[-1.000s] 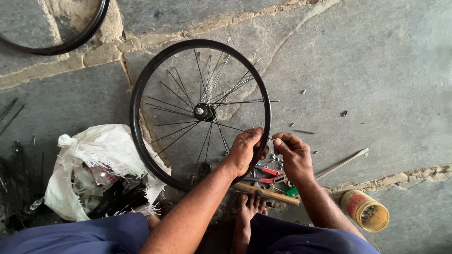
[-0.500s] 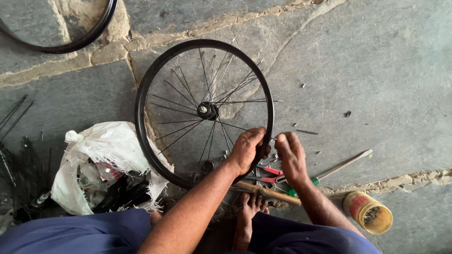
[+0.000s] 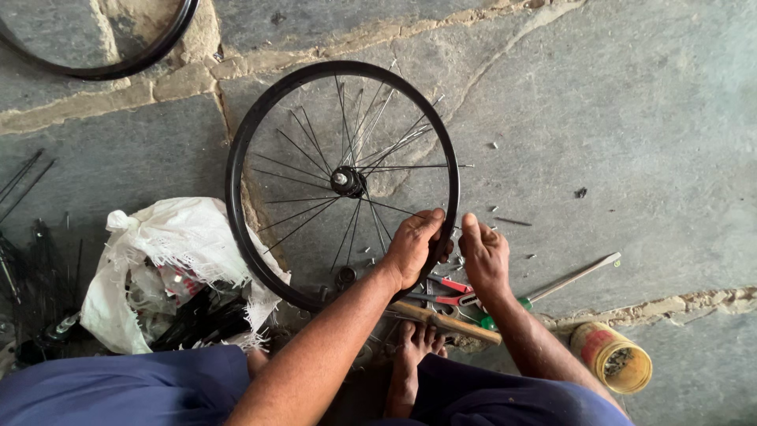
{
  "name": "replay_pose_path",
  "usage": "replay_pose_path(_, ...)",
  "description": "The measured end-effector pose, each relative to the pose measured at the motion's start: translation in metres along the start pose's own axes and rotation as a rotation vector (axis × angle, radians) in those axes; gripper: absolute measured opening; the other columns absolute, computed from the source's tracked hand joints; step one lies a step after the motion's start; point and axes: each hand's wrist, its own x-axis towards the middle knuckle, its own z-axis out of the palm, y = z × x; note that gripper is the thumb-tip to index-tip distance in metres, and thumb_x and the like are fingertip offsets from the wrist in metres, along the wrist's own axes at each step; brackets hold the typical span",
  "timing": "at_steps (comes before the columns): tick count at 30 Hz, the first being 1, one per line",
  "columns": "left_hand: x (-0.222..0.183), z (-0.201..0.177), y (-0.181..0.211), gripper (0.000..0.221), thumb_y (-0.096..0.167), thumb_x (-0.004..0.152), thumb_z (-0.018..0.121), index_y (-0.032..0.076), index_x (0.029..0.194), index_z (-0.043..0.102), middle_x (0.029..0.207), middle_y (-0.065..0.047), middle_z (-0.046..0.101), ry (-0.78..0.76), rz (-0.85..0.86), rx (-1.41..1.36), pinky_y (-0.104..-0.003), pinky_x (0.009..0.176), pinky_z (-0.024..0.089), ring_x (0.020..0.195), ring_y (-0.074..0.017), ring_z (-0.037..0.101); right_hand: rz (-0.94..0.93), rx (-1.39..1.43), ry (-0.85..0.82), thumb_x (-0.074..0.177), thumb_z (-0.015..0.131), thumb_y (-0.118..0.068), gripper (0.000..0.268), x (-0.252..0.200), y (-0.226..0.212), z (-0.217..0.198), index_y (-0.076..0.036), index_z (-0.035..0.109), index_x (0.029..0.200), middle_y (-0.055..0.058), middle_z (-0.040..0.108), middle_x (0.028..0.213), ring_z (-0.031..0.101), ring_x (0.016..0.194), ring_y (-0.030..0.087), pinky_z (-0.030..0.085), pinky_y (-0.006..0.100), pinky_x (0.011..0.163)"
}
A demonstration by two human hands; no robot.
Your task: The person threads spokes through the hub of a bicycle wheel rim and secures them using small nuts by hand.
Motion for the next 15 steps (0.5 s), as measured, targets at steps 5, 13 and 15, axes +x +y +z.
replay_pose_path(5, -0.001, 0.001, 0.002, 0.032, 0.037, 0.105, 0.061, 0.008, 0.092, 0.063, 0.073, 0.0, 0.057, -0.02, 0.005, -0.029, -0.031, 0.057, 0.052, 0.065, -0.0147, 0.065, -0.249, -0.162, 0.044, 0.105, 0.053, -0.044, 0.041, -0.006, -0.011, -0.003, -0.006, 0.059, 0.091, -0.002, 0.055, 0.071, 0.048, 0.065, 0.007, 0.043, 0.028, 0.056)
replay_pose_path(13, -0.001, 0.002, 0.003, 0.034, 0.037, 0.106, 0.061, 0.008, 0.088, 0.062, 0.071, 0.0, 0.057, -0.051, 0.027, -0.023, -0.032, 0.057, 0.052, 0.063, -0.0156, 0.064, -0.342, -0.107, 0.03, 0.105, 0.055, -0.044, 0.041, -0.011, -0.015, -0.001, -0.006, 0.055, 0.091, -0.003, 0.054, 0.075, 0.051, 0.07, 0.009, 0.046, 0.032, 0.057)
replay_pose_path(15, 0.001, 0.001, 0.001, 0.034, 0.038, 0.106, 0.06, 0.008, 0.088, 0.062, 0.072, 0.0, 0.058, -0.027, 0.032, -0.024, -0.031, 0.056, 0.052, 0.064, -0.0147, 0.064, -0.191, -0.2, 0.07, 0.105, 0.056, -0.044, 0.046, -0.005, -0.012, 0.002, -0.005, 0.051, 0.08, -0.002, 0.048, 0.063, 0.045, 0.063, 0.011, 0.041, 0.035, 0.054)
